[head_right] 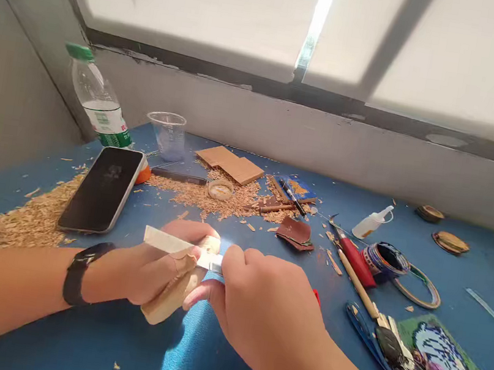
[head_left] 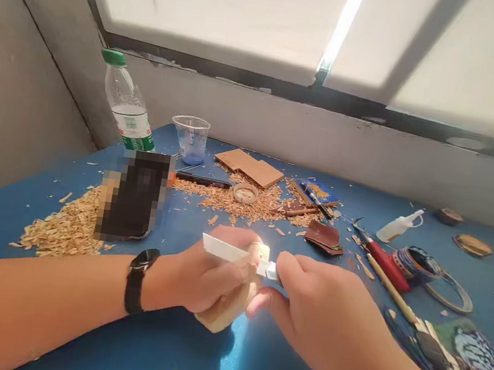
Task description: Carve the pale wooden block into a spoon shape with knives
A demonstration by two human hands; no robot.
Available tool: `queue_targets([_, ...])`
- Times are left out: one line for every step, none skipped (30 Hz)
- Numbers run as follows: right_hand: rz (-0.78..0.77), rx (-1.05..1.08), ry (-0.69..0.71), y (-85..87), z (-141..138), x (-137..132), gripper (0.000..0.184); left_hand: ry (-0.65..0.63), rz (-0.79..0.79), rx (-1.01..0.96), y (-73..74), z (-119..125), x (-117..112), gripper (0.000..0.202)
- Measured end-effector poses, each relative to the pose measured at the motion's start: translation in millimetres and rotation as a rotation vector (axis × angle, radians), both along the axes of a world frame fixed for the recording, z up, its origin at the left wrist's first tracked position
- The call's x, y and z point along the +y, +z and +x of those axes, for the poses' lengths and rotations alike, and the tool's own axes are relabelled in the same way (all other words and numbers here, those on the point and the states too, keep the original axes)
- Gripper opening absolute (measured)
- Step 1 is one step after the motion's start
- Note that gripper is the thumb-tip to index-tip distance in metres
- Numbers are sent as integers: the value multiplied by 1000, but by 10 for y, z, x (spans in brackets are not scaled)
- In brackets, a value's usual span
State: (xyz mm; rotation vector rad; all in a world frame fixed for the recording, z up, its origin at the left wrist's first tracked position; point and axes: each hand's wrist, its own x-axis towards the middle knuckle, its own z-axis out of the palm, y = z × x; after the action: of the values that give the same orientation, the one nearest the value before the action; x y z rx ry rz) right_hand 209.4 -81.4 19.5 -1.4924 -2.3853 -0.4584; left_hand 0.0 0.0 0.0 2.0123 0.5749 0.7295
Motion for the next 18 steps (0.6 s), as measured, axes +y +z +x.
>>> queue_targets([20, -1, 2, -7, 7, 8, 36, -12, -29, -17, 2, 1, -5, 29])
queue_targets([38, -1, 0, -15, 13, 16, 38, -18, -57, -30, 4, 3, -11, 28])
queue_targets([54, -2, -5, -23, 18, 22, 42, -18, -85, -39, 6, 7, -17, 28])
queue_targets([69, -2, -14, -33, 19, 27, 45, -13, -111, -45, 8, 12, -24, 28])
queue_targets([88, -1, -22, -43, 19, 31, 50, -6, -141, -50, 10, 20, -32, 28])
queue_targets([100, -1, -40, -55, 16, 35, 54, 15, -167, -49, 12, 28, -40, 28])
queue_targets([105, -2, -68, -66, 12, 39, 57, 46, -187, -42, 13, 35, -48, 29])
queue_targets([101, -4, -97, -76, 8, 44, 59, 82, -197, -27, 14, 41, -54, 33])
queue_targets([88, -5, -125, -83, 5, 49, 60, 118, -201, -11, 15, 44, -59, 39])
queue_targets([69, -3, -149, -85, 3, 54, 60, 148, -202, 8, 17, 46, -61, 45])
queue_targets([47, 3, -167, -80, 3, 57, 60, 164, -199, 29, 18, 45, -59, 50])
queue_targets([19, 11, -172, -68, 5, 58, 59, 165, -191, 40, 20, 44, -53, 53])
queue_targets([-15, 22, -158, -49, 8, 55, 57, 147, -175, 40, 20, 41, -43, 53])
queue_targets([-61, 34, -131, -22, 12, 49, 54, 122, -152, 25, 19, 38, -31, 53])
queue_targets([-114, 47, -90, 8, 16, 40, 50, 89, -128, 6, 15, 36, -17, 52])
queue_targets([-172, 62, -36, 40, 19, 29, 44, 57, -108, -13, 10, 35, -4, 51])
queue_targets([-224, 78, 20, 71, 20, 18, 37, 25, -97, -33, 4, 35, 7, 51])
queue_targets([-262, 93, 67, 95, 19, 9, 29, -6, -99, -46, -2, 37, 13, 51])
